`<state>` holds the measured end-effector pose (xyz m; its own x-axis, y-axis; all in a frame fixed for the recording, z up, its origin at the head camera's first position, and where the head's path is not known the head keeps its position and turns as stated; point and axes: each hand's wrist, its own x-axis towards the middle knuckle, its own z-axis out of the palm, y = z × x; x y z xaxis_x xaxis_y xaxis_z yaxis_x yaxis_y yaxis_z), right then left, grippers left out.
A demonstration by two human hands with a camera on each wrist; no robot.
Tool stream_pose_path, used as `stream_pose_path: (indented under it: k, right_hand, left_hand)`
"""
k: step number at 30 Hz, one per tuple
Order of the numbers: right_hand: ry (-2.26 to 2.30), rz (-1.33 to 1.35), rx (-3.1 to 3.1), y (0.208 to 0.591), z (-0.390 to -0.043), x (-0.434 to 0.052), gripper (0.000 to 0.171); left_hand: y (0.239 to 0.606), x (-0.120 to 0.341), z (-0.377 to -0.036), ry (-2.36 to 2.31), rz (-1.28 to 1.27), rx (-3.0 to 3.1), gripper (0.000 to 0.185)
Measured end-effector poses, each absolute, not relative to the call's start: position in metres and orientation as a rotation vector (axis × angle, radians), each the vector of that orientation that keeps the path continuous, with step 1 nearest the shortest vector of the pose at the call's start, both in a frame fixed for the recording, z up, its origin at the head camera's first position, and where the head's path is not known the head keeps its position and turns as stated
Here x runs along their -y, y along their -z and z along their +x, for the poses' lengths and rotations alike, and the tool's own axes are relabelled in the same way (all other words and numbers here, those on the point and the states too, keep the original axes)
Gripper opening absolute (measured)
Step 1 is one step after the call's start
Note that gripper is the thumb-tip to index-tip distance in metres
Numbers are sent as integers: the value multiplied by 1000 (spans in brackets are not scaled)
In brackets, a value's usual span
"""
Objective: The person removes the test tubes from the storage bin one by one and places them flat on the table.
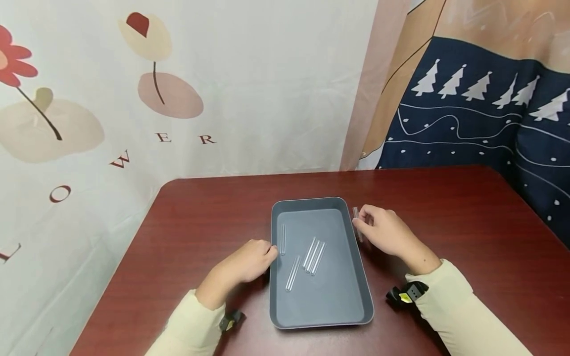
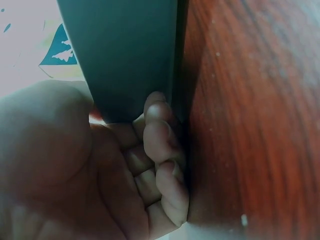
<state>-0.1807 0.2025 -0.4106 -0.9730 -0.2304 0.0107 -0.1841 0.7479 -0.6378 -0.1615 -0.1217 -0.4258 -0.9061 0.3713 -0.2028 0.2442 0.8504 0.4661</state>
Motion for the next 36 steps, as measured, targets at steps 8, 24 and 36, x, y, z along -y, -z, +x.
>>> stream_pose_path:
  k: [8,24,36]
  right_hand:
    - [969,-284,-2868,417,-185,-208,19]
    - [780,-355,-2903,429,-188,-212,28]
    - [732,-328,-2877,431,-187,-212,29]
  left_hand:
    - [425,122,-162,-639,463,-2735,39]
    - [425,122,-162,-647,472,-2737,39]
    - [426,121,-162,-623,463,-2737,39]
